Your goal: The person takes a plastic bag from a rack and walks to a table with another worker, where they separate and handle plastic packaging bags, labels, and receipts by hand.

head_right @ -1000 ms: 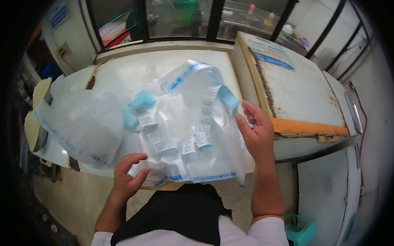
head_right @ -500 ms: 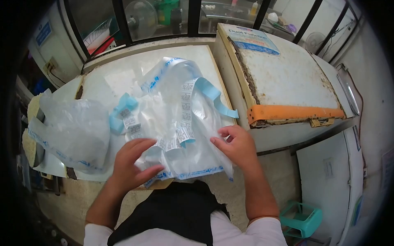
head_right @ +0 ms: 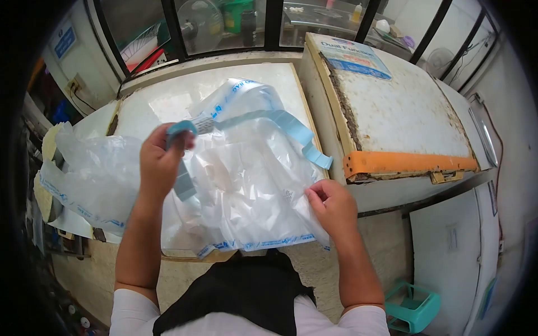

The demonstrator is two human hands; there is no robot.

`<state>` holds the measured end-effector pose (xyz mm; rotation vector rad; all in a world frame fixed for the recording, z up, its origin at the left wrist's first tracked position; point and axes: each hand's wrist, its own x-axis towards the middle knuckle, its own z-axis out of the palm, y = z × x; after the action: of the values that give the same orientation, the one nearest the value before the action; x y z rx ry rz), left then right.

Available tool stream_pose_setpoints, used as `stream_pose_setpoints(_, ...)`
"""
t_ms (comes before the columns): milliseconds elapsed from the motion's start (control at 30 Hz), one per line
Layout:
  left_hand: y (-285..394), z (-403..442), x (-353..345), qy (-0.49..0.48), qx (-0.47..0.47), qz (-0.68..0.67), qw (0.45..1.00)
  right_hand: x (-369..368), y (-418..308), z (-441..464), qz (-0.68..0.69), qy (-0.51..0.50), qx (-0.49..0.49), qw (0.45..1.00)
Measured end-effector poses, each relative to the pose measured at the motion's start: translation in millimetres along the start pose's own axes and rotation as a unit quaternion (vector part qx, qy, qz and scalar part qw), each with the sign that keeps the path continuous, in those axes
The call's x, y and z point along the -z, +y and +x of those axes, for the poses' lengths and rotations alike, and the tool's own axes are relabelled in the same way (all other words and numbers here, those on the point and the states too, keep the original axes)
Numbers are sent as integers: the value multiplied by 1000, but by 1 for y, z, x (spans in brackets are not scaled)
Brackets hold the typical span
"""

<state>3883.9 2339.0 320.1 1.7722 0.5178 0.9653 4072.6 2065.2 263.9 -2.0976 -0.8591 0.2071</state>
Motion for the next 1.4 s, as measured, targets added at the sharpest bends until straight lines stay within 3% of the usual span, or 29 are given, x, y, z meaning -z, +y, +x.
stream_pose_setpoints(133,22,8,7,46,31,-63,996,3,-2,5,33,45,22,998)
stream_pose_setpoints(467,11,14,16,15,2,-26,1000,17,-6,11,123,25,-10,992)
stream_pose_setpoints(567,7,14,20,26,-6,-17,1000,16,3,8,39,26,76,996)
stream_pose_setpoints(667,2,14,26,34,6,6,999,11,2,-5,-31,-1,100,994)
stream_pose_setpoints(767,-2,13,27,65,31,-14,997,23,-3,-9,-34,-89,-47,994)
stream_pose_setpoints(867,-18,12,36,67,32,24,997,20,13,-10,55,-67,-69,994)
stream_pose_setpoints(967,-31,4,42,9,-10,198,980,15,14,-13,204,-1,-51,978)
stream_pose_setpoints(1033,-24,-12,38,-33,-90,374,923,8,7,-16,119,86,51,988)
stream_pose_setpoints(1067,-13,-18,36,-62,-58,336,938,4,1,-17,76,129,100,984)
stream_pose_setpoints(1167,19,-34,15,-20,-197,288,937,-17,-19,-23,-20,154,294,943)
stream_pose_setpoints(1200,27,-38,6,-61,-203,294,932,-24,-26,-26,-21,143,342,928)
stream_pose_setpoints(1300,40,-51,-19,-152,-177,306,923,-38,-32,-32,-15,96,345,934)
stream_pose_setpoints(1400,30,-53,-25,-190,-167,313,916,-26,-11,-19,-13,163,219,962)
